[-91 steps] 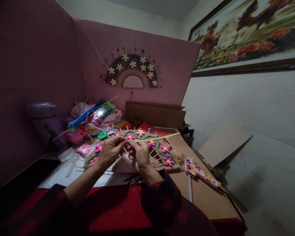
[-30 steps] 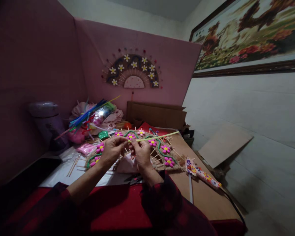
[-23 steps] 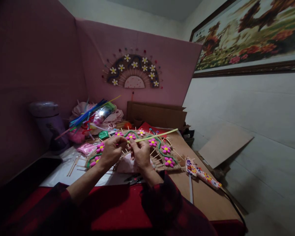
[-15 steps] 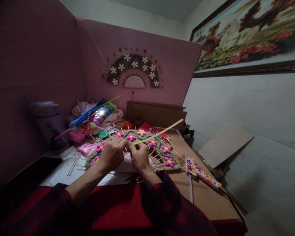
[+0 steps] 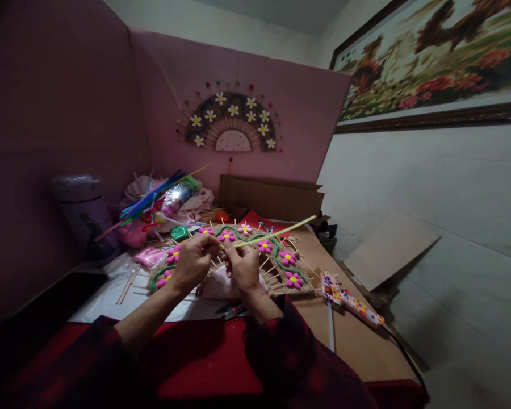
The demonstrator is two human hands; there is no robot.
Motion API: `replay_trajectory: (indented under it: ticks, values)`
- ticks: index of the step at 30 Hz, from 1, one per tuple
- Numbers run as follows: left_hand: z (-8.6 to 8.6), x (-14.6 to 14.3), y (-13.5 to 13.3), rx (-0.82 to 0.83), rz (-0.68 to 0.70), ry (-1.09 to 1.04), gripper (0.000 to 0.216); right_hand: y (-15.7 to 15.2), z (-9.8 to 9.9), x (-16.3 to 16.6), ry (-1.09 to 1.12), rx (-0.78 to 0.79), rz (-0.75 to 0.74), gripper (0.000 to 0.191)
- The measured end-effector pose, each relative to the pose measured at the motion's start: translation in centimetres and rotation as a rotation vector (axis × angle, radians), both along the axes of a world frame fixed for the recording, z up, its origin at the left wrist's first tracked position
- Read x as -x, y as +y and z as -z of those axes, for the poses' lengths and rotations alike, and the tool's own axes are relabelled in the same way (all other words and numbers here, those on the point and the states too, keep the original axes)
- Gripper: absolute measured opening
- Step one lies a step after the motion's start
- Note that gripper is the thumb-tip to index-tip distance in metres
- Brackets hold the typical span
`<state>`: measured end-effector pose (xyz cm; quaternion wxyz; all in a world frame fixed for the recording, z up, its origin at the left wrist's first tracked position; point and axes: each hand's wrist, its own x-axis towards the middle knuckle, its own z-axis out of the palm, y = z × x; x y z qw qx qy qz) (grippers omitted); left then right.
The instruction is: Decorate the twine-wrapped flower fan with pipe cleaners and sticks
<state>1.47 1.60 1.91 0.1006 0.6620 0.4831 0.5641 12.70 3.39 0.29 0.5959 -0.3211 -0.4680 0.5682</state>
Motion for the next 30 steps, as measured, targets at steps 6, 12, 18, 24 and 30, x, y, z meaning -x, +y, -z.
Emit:
replay_trajectory:
  ticks: [6, 12, 18, 24, 30]
  values:
    - [-0.15, 0.27, -0.43, -0.139, -0.197, 0.553, 0.017, 0.04, 0.51, 0.02, -0.188, -0.207, 0.068, 0.031]
    - [0.27, 0.01, 0.02, -0.064, -0.059, 0.259, 0.014, 0.18, 0.43, 0.04, -0.078, -0.118, 0.009, 0.03]
    - [0.5, -0.34, 0.51, 0.145, 0.195, -0.261, 0.005, 0.0, -0.2, 0.03, 0.073, -0.04, -0.034, 0.032]
    - [0.18, 0.17, 0.35, 0.144, 0.156, -0.17, 0.009, 0.24, 0.29, -0.2, -0.091, -0.103, -0.011, 0.034]
    - [0.14, 0.35, 0.14, 0.003, 0.06, 0.294, 0.018, 0.65, 0.57, -0.34, -0.251, -0.156, 0.143, 0.035]
